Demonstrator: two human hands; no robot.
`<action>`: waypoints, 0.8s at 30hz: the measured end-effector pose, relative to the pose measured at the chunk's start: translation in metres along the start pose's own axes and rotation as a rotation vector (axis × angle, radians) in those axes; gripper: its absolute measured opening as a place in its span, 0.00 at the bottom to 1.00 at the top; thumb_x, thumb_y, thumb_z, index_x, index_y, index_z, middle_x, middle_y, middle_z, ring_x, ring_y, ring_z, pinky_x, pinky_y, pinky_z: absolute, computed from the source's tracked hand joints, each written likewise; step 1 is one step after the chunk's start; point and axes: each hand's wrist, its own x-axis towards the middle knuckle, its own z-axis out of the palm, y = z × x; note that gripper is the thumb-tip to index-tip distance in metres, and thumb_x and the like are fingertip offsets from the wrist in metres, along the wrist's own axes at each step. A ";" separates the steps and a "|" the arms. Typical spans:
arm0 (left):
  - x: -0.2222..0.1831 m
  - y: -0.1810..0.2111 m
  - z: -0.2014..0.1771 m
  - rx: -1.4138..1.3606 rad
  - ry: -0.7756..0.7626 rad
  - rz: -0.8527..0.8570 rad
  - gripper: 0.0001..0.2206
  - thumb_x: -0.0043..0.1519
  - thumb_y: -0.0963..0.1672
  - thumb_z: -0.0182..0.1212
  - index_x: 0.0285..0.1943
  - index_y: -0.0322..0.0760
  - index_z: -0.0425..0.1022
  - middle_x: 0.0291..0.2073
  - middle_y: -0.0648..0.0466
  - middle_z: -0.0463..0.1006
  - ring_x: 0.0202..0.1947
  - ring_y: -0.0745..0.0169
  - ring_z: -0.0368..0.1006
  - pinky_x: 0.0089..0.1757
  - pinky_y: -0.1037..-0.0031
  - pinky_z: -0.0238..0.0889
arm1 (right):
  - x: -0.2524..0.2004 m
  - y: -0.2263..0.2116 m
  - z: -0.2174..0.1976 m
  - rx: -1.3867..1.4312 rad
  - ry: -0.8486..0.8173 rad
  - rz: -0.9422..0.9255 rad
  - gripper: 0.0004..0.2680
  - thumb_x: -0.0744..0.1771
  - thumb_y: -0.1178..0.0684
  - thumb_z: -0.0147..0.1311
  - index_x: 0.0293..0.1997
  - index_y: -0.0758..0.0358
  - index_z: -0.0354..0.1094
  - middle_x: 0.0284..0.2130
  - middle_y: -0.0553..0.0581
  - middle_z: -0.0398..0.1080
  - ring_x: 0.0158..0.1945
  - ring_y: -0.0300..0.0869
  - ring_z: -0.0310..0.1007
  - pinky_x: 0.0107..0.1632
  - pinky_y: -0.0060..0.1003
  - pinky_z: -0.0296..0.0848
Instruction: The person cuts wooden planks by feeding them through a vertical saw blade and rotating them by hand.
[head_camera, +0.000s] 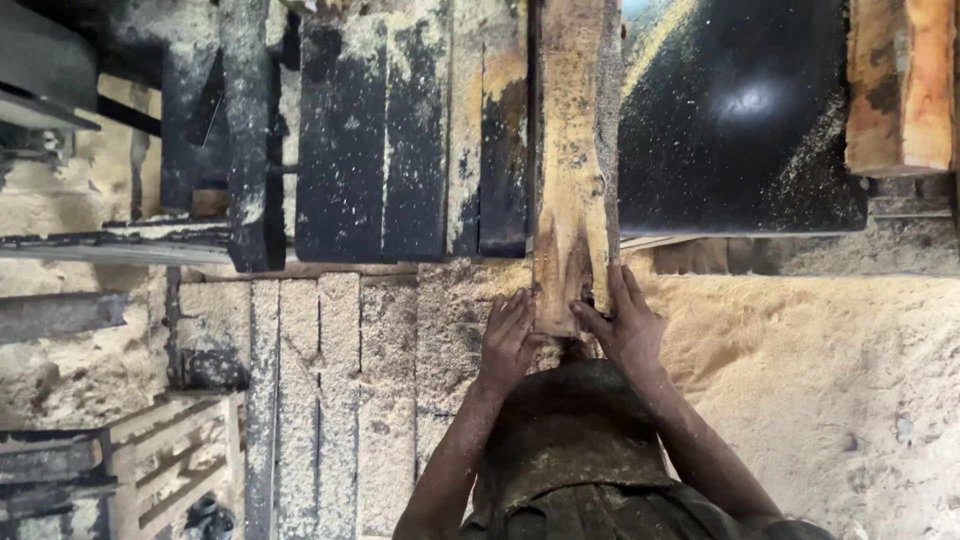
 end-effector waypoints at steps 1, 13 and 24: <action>0.005 -0.003 0.002 -0.001 -0.002 0.001 0.29 0.69 0.55 0.51 0.72 0.33 0.68 0.65 0.41 0.75 0.72 0.46 0.65 0.72 0.47 0.47 | 0.006 0.004 0.005 -0.001 0.001 0.002 0.34 0.63 0.33 0.64 0.72 0.66 0.59 0.61 0.74 0.68 0.34 0.50 0.82 0.31 0.39 0.80; 0.085 -0.048 0.020 0.062 -0.026 -0.026 0.29 0.71 0.56 0.44 0.77 0.41 0.59 0.67 0.44 0.74 0.72 0.48 0.65 0.74 0.49 0.38 | 0.091 0.026 0.031 -0.065 -0.052 0.041 0.34 0.66 0.28 0.53 0.75 0.65 0.55 0.62 0.79 0.66 0.22 0.42 0.75 0.20 0.33 0.73; 0.167 -0.081 0.025 0.089 -0.034 -0.029 0.28 0.70 0.56 0.46 0.75 0.40 0.63 0.67 0.46 0.72 0.71 0.48 0.66 0.73 0.49 0.41 | 0.173 0.045 0.052 -0.167 0.003 0.000 0.33 0.67 0.27 0.53 0.75 0.62 0.55 0.61 0.74 0.68 0.45 0.56 0.82 0.35 0.45 0.81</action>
